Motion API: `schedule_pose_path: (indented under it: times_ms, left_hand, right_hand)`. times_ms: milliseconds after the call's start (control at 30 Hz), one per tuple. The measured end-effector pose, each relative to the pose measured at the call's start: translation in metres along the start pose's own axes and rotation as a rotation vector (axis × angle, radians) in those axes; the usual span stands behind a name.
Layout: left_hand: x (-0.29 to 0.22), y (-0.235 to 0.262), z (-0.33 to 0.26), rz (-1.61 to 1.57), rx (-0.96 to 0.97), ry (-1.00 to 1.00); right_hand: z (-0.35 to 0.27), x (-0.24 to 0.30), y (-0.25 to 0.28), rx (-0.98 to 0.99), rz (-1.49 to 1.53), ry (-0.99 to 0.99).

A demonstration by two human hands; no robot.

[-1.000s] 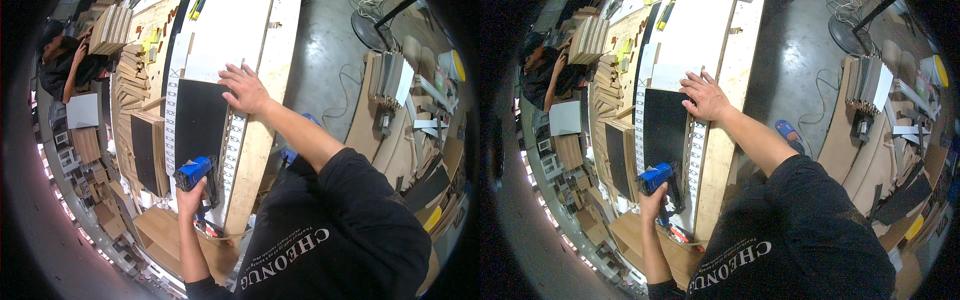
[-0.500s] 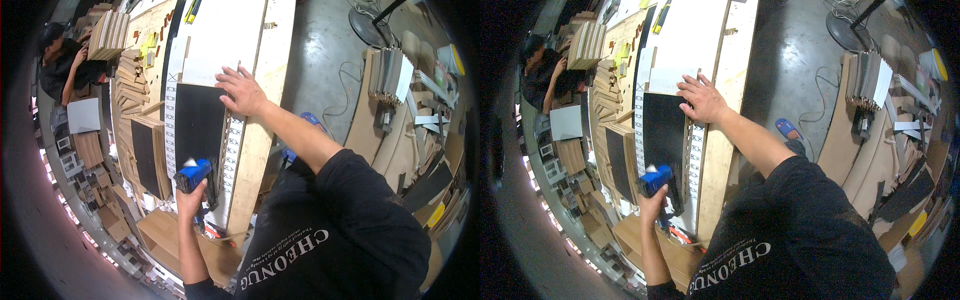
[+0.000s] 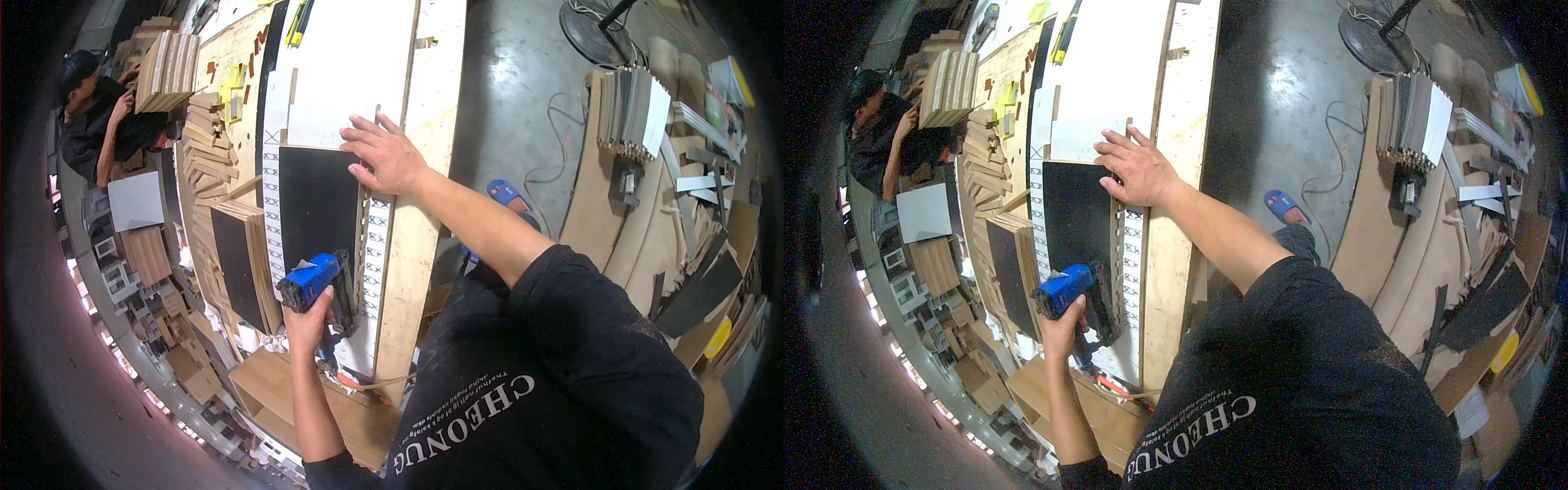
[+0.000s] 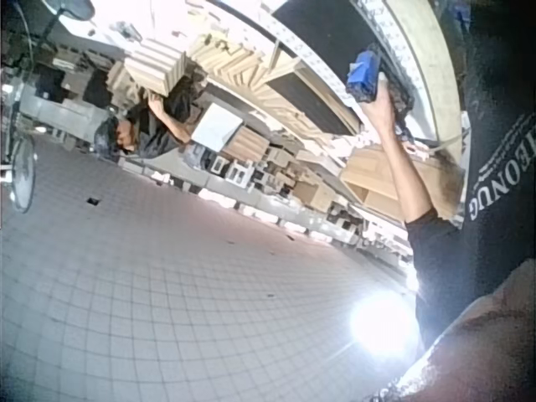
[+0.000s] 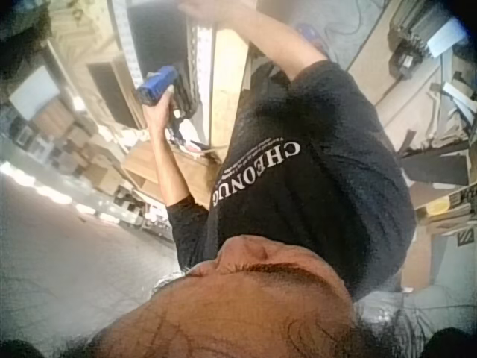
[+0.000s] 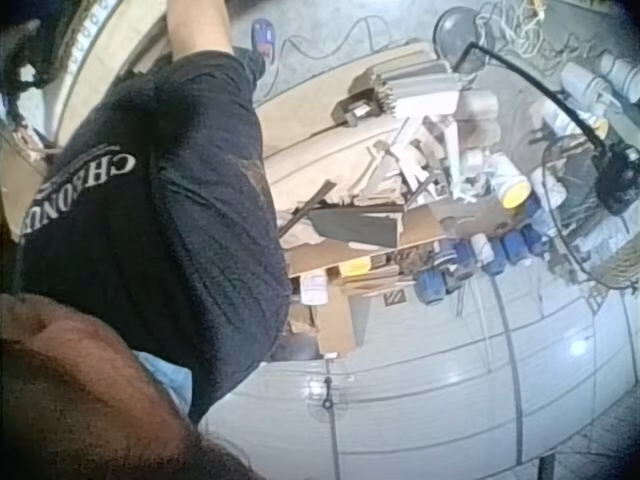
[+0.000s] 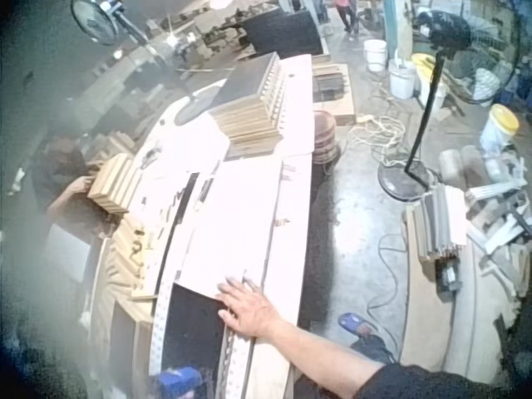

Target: Assembling a wooden structure by nailing slats to a base using a nail gun and hammer.

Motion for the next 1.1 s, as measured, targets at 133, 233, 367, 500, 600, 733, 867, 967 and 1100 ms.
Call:
schedule_pose_path:
  times_ms: [133,233,367,500,600,733,867,967,1100]
  left_hand:
    - [-0.009,0.0,0.002,0.066,0.005,-0.042]
    - [-0.014,-0.001,0.002,0.101,-0.001,-0.049]
    - [-0.029,-0.003,0.002,0.032,-0.01,-0.113]
    - [-0.031,-0.011,0.011,0.009,0.029,-0.052]
    - [-0.031,-0.013,0.015,0.041,0.025,-0.036]
    - [-0.013,-0.007,0.02,0.065,0.047,0.037]
    - [-0.032,-0.014,0.017,0.024,0.044,-0.066]
    - [-0.03,-0.012,0.016,0.028,0.026,-0.044]
    - [-0.02,-0.009,0.017,0.05,0.014,-0.028]
  right_hand:
    - [0.0,-0.001,-0.001,0.008,0.001,-0.009]
    - [-0.001,-0.002,-0.002,0.013,-0.005,-0.015]
    - [0.001,0.0,0.001,-0.004,0.012,0.006]
    - [-0.001,-0.002,0.001,-0.014,0.026,-0.003]
    - [-0.001,-0.002,0.0,-0.012,0.019,-0.002]
    - [0.0,0.0,0.003,-0.04,0.042,0.013]
    - [0.0,-0.001,0.0,-0.005,0.04,-0.009]
    - [0.0,-0.002,-0.001,0.011,0.021,-0.016]
    - [-0.001,0.002,0.0,0.012,0.021,-0.013]
Point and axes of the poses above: each hand's wrist, its own z-axis towards the middle knuckle, its own y-axis out of the back of the hand, x = y × z, the point moved 9 cm from there along z, towards the middle knuckle, and after that the axes turned 9 degrees about -y, right-handed, at the moved point
